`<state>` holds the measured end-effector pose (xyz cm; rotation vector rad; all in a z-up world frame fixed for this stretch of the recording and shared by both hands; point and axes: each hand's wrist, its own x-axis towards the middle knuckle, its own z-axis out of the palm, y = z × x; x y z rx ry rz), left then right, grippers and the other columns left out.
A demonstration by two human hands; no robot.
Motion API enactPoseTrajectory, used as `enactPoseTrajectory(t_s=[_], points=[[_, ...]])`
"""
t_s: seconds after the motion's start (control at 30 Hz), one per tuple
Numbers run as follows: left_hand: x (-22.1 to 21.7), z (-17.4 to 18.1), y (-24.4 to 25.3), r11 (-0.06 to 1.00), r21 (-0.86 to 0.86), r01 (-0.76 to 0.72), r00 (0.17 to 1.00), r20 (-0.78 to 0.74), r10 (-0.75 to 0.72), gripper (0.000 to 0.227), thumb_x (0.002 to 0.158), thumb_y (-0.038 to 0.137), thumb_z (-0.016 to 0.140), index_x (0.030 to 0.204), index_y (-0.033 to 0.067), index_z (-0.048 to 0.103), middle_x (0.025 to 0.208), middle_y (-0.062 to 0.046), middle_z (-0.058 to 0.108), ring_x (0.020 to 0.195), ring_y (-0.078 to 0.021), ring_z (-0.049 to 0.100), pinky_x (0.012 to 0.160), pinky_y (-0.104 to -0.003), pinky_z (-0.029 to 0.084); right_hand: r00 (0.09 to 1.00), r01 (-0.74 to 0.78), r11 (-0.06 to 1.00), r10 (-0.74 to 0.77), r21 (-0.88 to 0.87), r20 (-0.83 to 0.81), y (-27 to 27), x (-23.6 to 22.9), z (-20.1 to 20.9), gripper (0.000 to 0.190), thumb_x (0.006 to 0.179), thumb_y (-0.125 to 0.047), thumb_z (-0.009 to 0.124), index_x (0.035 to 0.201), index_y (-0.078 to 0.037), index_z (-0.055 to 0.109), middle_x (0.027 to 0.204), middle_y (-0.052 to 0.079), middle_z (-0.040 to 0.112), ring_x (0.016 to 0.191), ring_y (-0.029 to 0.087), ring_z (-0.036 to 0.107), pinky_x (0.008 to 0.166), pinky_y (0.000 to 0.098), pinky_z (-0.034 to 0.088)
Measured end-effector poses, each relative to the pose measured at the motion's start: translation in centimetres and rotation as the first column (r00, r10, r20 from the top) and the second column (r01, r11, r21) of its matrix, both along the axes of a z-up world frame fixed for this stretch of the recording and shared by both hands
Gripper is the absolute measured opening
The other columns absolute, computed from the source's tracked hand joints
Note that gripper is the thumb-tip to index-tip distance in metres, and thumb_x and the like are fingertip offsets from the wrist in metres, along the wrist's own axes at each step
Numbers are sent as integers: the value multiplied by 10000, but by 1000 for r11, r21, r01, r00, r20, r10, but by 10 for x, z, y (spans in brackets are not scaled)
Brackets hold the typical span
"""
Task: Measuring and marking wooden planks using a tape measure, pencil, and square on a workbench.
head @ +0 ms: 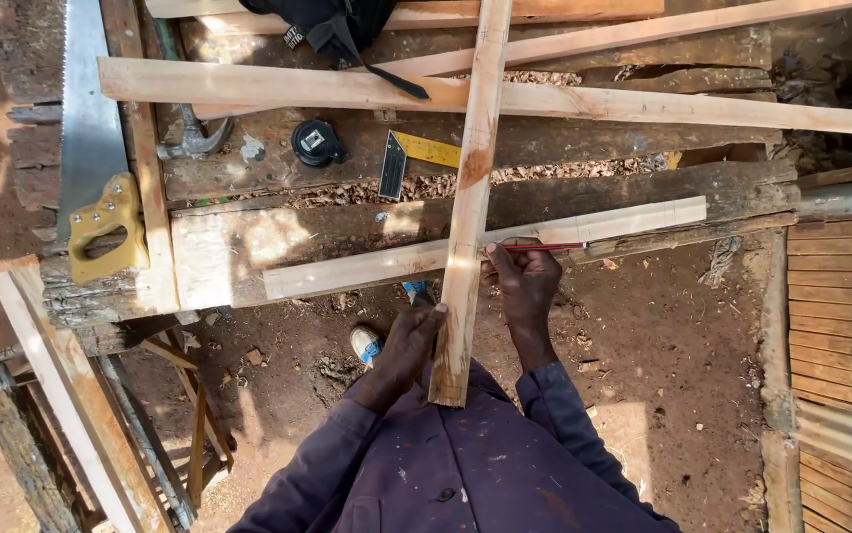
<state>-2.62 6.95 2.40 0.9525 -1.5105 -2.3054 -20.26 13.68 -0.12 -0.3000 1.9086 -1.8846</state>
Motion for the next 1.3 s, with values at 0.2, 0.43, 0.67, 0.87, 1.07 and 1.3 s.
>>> enactPoseTrajectory(t_s=[0.2,0.43,0.67,0.87,1.07,1.3], points=[[-9,24,-3,999,-21,30,996,-85,-32,615,1123,352,444,582,100,594,434,-57,449,369,-133,385,455,-273,398,999,-5,1000,5,18,-52,6,-10,-6,131,921,-30,785,970,19,675,771,193,738,619,185,740,501,266,643],[-14,19,6,999,51,5,995,-102,1,566,1100,351,467,659,68,679,465,-68,524,397,-158,474,463,-292,427,998,-13,999,15,32,-59,6,-18,-10,141,903,-21,788,951,18,662,726,169,711,619,172,731,506,251,637],[-19,35,7,998,63,-21,994,-106,27,519,1082,332,495,663,75,659,477,-59,520,410,-146,470,461,-277,408,999,4,998,0,57,-54,12,-11,5,133,888,-8,784,935,5,659,720,168,710,609,172,733,501,253,641],[-22,37,10,1000,21,-9,998,-64,10,538,1073,317,515,590,92,589,485,-30,471,457,-150,425,487,-291,382,993,-9,995,22,104,-116,9,-10,16,85,900,9,754,901,16,669,651,168,675,546,178,692,470,270,612],[-24,44,12,998,43,-42,997,-69,45,582,1108,315,493,570,114,583,429,-40,449,366,-127,356,457,-261,361,996,-8,992,19,122,-88,17,-7,17,87,873,12,757,899,12,674,664,156,688,563,158,699,482,253,612],[-26,39,15,1000,-22,-22,999,-49,21,587,1111,306,505,559,111,559,442,-45,459,390,-136,370,464,-287,361,995,-27,994,37,109,-92,12,-12,25,69,888,9,733,909,17,668,641,175,669,554,180,694,486,277,602]])
